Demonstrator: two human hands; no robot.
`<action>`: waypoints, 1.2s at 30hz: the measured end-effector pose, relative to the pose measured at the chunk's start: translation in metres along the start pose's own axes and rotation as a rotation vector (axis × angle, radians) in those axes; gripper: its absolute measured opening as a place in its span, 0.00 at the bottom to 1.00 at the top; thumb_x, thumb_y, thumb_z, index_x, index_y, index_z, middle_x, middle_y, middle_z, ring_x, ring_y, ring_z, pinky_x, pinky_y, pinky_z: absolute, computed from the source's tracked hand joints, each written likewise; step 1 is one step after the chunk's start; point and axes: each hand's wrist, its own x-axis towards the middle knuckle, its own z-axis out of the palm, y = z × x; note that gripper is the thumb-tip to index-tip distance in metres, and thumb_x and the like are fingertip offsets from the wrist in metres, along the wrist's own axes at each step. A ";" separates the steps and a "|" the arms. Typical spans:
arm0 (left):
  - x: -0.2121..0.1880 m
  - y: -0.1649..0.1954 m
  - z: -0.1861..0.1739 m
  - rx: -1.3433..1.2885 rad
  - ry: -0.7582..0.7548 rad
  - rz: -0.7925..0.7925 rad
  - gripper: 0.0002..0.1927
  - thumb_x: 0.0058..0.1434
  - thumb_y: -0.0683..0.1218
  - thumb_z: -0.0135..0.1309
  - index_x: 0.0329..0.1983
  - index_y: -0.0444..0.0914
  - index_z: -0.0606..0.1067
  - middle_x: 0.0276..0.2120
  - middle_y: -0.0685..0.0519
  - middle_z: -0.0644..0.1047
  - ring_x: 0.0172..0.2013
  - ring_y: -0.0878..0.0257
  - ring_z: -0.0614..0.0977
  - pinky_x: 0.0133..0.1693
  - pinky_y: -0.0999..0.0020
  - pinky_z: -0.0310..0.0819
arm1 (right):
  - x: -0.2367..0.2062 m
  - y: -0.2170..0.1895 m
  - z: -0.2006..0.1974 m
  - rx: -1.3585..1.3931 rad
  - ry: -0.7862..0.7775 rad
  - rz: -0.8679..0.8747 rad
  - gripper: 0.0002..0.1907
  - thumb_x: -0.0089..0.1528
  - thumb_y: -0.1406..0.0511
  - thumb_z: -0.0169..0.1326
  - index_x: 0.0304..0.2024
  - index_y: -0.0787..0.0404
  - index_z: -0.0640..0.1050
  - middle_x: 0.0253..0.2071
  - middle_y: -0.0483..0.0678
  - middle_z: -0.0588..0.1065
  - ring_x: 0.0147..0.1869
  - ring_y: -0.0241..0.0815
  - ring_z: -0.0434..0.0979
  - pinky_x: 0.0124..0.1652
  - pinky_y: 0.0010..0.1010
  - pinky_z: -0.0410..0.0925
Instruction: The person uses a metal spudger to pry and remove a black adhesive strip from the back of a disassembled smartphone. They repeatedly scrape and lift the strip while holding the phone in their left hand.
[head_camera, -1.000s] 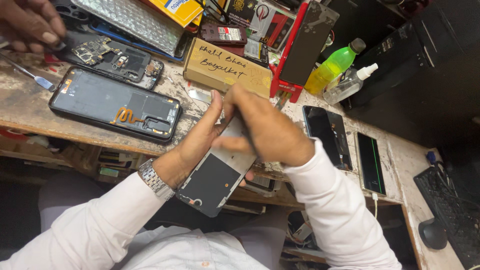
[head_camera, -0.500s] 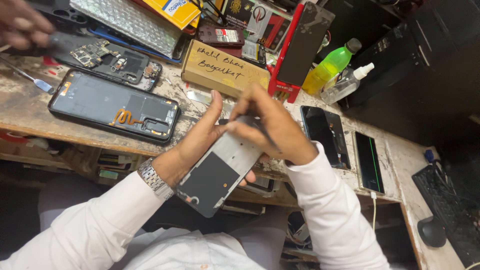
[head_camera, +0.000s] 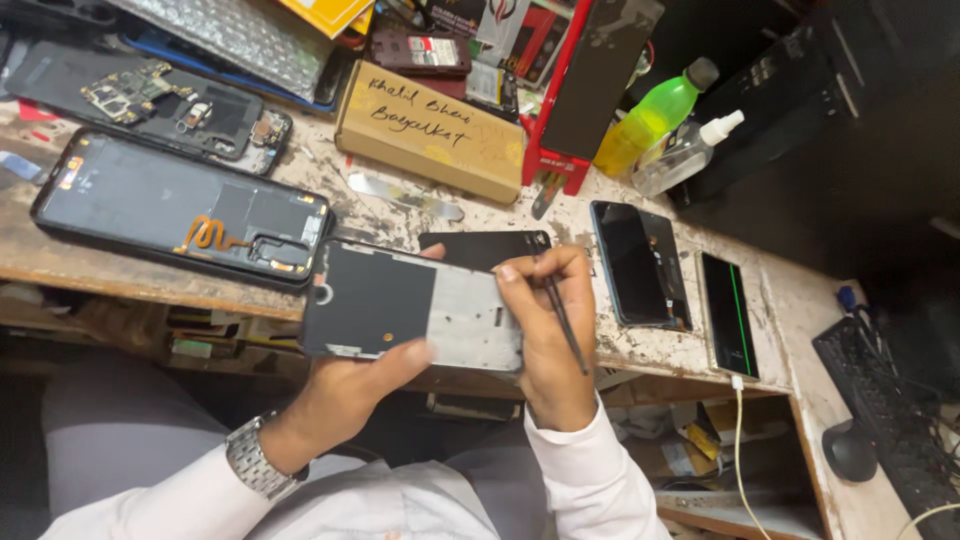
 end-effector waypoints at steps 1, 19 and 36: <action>-0.001 0.000 -0.003 -0.040 0.049 -0.107 0.27 0.70 0.48 0.56 0.67 0.30 0.68 0.64 0.43 0.72 0.60 0.59 0.74 0.62 0.64 0.68 | -0.001 0.001 0.001 -0.069 -0.052 0.002 0.12 0.65 0.75 0.55 0.43 0.60 0.65 0.40 0.46 0.75 0.45 0.32 0.73 0.48 0.25 0.67; -0.017 -0.006 -0.014 -0.453 0.328 -0.755 0.15 0.58 0.40 0.56 0.48 0.30 0.77 0.41 0.48 0.81 0.42 0.59 0.85 0.40 0.60 0.85 | 0.009 -0.001 -0.006 -0.446 -0.492 0.175 0.12 0.65 0.69 0.58 0.41 0.61 0.66 0.36 0.42 0.75 0.37 0.25 0.69 0.36 0.19 0.65; -0.018 -0.019 -0.036 -0.459 0.395 -0.752 0.14 0.56 0.38 0.58 0.46 0.31 0.77 0.38 0.48 0.81 0.37 0.59 0.85 0.34 0.61 0.86 | 0.026 0.003 0.022 -0.407 -0.556 0.292 0.12 0.61 0.66 0.59 0.38 0.57 0.67 0.37 0.38 0.76 0.40 0.25 0.73 0.39 0.19 0.67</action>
